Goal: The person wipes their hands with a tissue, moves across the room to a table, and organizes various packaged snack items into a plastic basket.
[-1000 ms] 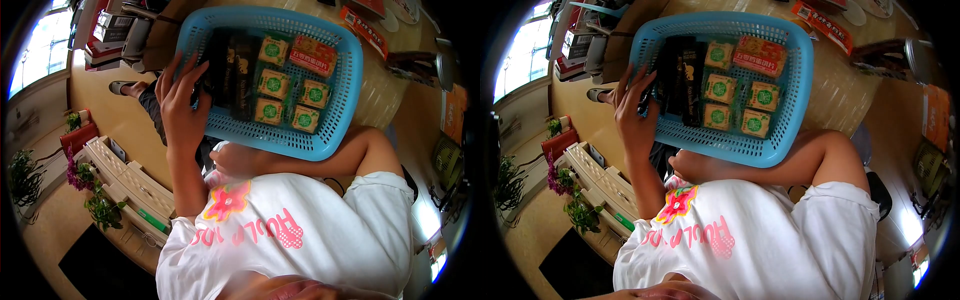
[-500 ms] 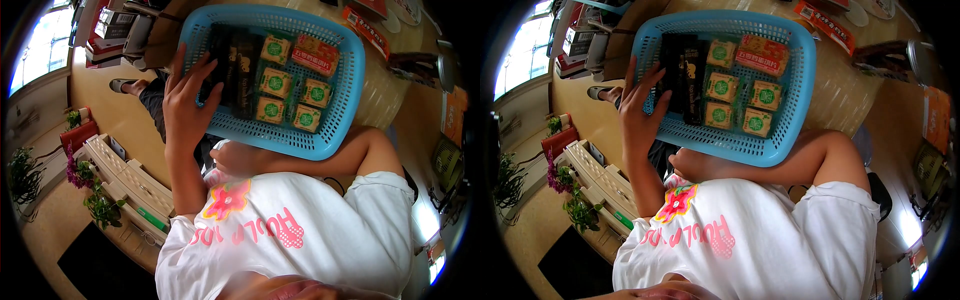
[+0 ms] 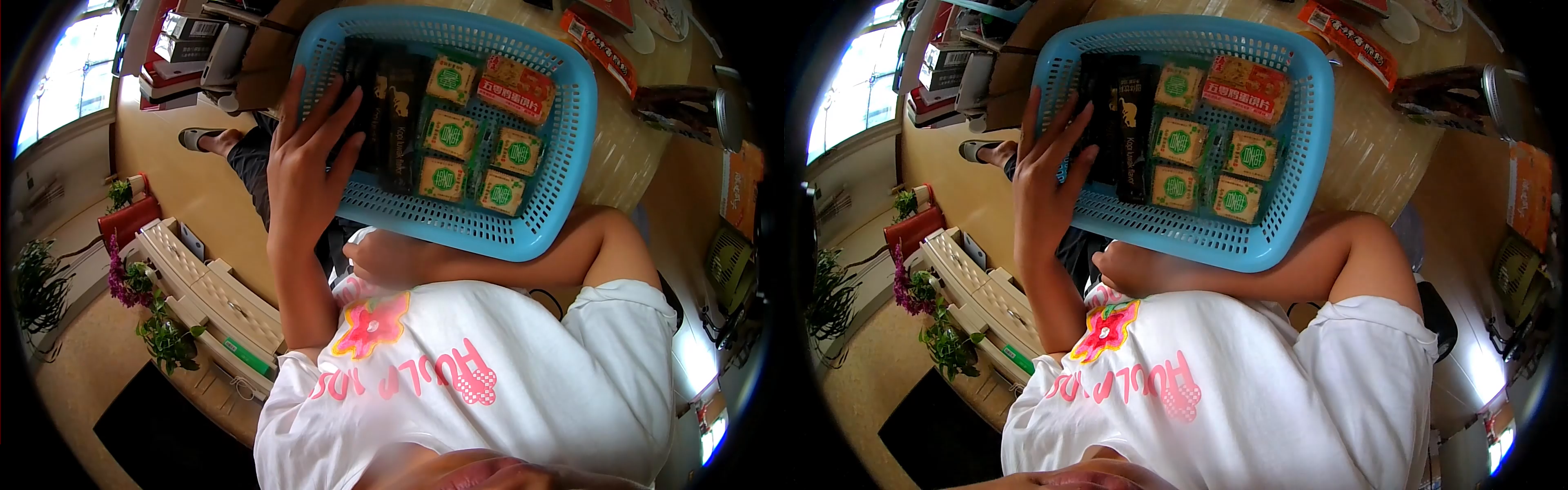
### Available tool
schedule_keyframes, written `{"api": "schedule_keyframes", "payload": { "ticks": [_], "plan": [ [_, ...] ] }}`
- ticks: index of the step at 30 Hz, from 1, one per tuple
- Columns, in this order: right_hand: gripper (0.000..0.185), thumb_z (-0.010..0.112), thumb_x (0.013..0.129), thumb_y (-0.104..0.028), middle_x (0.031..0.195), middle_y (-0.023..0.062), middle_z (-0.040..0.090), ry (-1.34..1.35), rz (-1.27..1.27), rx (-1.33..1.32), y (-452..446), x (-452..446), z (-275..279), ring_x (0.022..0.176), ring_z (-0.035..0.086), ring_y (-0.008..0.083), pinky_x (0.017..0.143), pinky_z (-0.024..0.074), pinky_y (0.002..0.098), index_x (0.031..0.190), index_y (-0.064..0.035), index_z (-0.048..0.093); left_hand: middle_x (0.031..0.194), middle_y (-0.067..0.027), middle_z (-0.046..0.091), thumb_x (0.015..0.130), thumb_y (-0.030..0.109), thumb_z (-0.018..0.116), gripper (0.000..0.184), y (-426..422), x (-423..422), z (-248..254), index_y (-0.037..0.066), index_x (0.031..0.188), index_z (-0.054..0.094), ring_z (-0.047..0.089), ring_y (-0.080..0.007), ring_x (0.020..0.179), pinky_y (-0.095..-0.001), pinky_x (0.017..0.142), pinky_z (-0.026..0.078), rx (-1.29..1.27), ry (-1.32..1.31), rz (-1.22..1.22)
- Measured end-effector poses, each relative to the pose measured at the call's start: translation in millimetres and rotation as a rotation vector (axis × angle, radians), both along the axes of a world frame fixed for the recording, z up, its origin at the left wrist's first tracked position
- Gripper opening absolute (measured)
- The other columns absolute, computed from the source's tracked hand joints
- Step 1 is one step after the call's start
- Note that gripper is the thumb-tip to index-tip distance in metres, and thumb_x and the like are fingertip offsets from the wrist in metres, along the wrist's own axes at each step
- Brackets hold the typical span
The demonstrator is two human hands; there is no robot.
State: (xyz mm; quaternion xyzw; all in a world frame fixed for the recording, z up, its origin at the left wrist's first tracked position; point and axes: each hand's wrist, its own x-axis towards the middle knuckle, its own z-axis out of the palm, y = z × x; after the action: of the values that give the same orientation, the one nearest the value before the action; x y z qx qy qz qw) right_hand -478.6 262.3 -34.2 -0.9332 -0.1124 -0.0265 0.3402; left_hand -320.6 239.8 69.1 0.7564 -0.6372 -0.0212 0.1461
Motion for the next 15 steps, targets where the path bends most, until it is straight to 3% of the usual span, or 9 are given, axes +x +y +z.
{"api": "schedule_keyframes", "payload": {
  "ticks": [15],
  "plan": [
    [0.018, 0.067, 0.077, -0.018, 0.083, 0.0108, 0.059, 0.054, 0.033, 0.010, -1.2, 0.9, 2.6, 0.059, 0.064, 0.0235, 0.049, 0.0514, 0.0402, 0.070, -0.0031, 0.072, 0.142, -0.0065, 0.063, 0.096, 0.018, 0.067, 0.034, 1.1, 0.9, -1.7, 0.005, 0.127, 0.071, 0.035, -0.0327, 0.150, -0.0477, 0.114, 0.040, -0.019, -0.012, -0.024]
  ]
}}
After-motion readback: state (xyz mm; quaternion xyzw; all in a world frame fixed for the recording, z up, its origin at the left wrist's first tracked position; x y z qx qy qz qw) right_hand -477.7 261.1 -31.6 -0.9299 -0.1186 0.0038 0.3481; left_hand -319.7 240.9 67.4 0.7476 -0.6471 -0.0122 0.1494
